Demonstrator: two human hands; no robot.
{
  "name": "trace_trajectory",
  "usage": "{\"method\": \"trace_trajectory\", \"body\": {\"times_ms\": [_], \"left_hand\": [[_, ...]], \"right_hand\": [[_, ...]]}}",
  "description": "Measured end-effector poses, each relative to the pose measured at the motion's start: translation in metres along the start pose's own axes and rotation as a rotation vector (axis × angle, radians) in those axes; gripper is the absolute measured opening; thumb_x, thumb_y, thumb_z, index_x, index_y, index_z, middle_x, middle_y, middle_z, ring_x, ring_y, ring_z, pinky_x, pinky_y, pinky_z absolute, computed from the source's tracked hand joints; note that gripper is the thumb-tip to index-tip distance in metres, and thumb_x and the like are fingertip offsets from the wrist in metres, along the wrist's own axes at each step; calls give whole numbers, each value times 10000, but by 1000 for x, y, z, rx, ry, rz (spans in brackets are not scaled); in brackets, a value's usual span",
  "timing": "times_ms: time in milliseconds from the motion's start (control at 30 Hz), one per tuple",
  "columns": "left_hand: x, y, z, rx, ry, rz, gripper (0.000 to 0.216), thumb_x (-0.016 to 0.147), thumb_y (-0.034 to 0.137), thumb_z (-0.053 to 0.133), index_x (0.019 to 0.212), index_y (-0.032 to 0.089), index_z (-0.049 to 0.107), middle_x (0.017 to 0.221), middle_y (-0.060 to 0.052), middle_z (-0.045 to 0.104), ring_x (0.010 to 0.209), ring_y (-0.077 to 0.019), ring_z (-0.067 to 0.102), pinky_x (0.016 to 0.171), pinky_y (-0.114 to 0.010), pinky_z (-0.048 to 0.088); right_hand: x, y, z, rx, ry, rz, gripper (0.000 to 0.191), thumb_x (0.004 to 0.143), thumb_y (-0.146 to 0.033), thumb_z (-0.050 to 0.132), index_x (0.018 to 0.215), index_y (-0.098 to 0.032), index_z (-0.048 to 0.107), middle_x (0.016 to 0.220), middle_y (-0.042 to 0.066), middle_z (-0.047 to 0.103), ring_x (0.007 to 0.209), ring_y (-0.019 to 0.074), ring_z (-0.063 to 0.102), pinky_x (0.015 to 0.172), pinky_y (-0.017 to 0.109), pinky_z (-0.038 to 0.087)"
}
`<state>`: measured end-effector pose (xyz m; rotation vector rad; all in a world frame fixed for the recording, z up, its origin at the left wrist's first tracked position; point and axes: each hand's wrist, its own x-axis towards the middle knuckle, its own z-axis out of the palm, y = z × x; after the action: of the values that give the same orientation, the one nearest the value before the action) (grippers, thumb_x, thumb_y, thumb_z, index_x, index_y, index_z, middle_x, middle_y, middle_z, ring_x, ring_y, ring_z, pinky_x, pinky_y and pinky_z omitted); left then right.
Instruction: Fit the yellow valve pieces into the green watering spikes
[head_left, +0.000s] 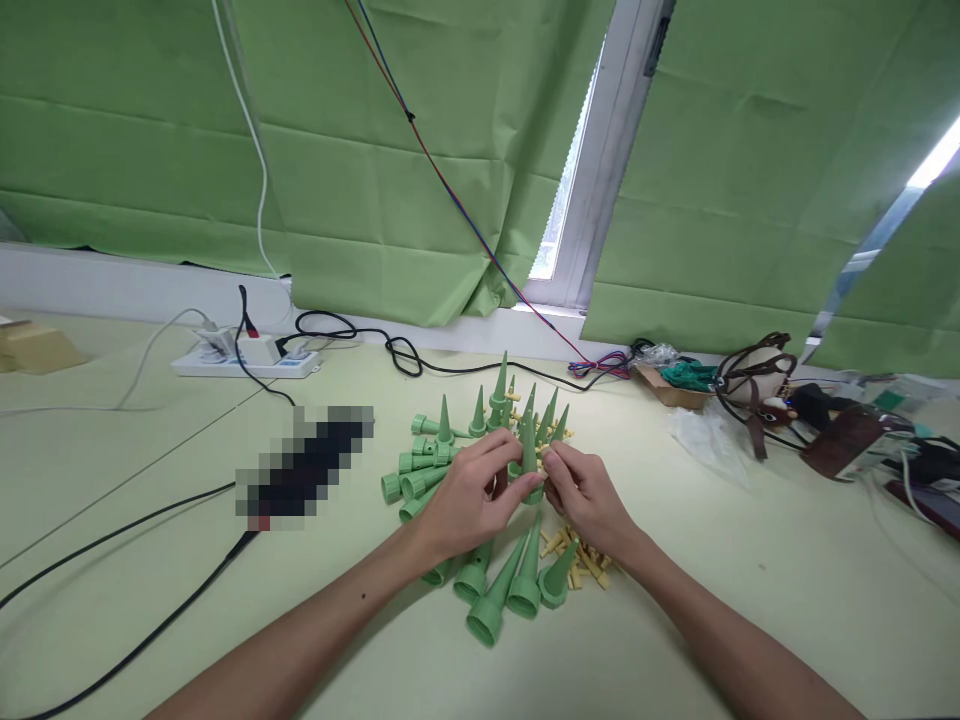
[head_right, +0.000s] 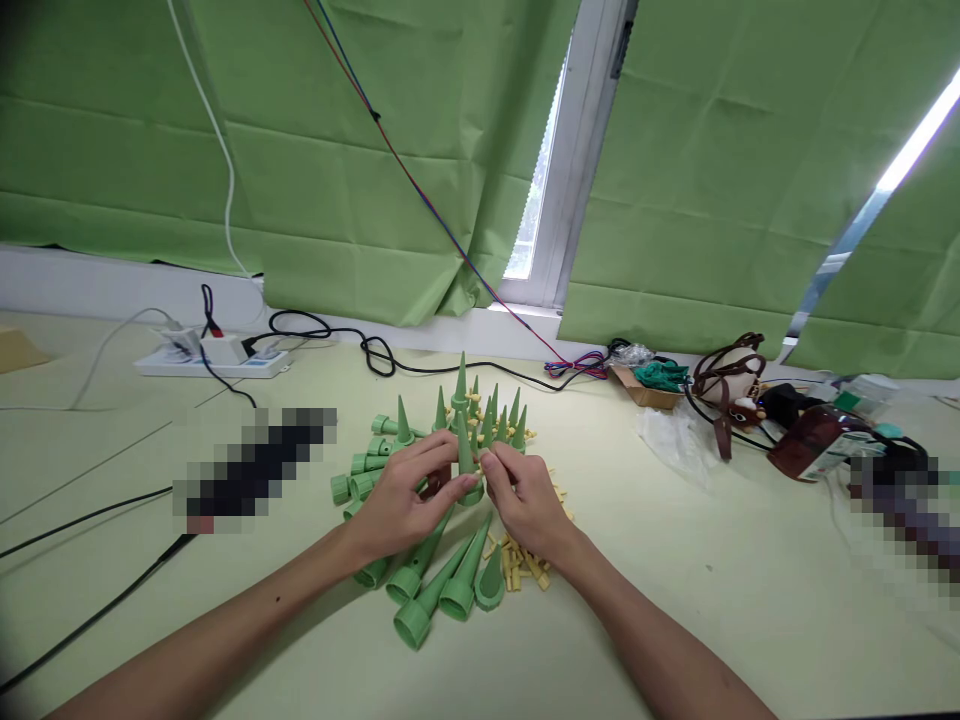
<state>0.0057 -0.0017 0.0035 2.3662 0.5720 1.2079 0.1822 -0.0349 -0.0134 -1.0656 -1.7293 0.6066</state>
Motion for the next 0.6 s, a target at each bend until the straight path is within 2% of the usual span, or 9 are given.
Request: {"method": "trace_trajectory", "body": {"times_ms": [333,600], "left_hand": [[-2,-2,1,3,-21,29,152,936,251,543,816,159,562,917,-44,520,553,-67,392,489,-226,366],[-4,-5,3,46,-19,55,85,946,229,525,965,181,592,1034,-74,530,550,-59,406,473,-224,357]], "right_hand": [[2,2,0,-58,3,11,418,1011,-419,373,648,-216,336,520,-55,340,465,103,332,471,255,273],[3,0,0,-123,31,-6,426,1009,-395,372,626,-211,338,511,-51,349,480,106,321,495,265,266]]}}
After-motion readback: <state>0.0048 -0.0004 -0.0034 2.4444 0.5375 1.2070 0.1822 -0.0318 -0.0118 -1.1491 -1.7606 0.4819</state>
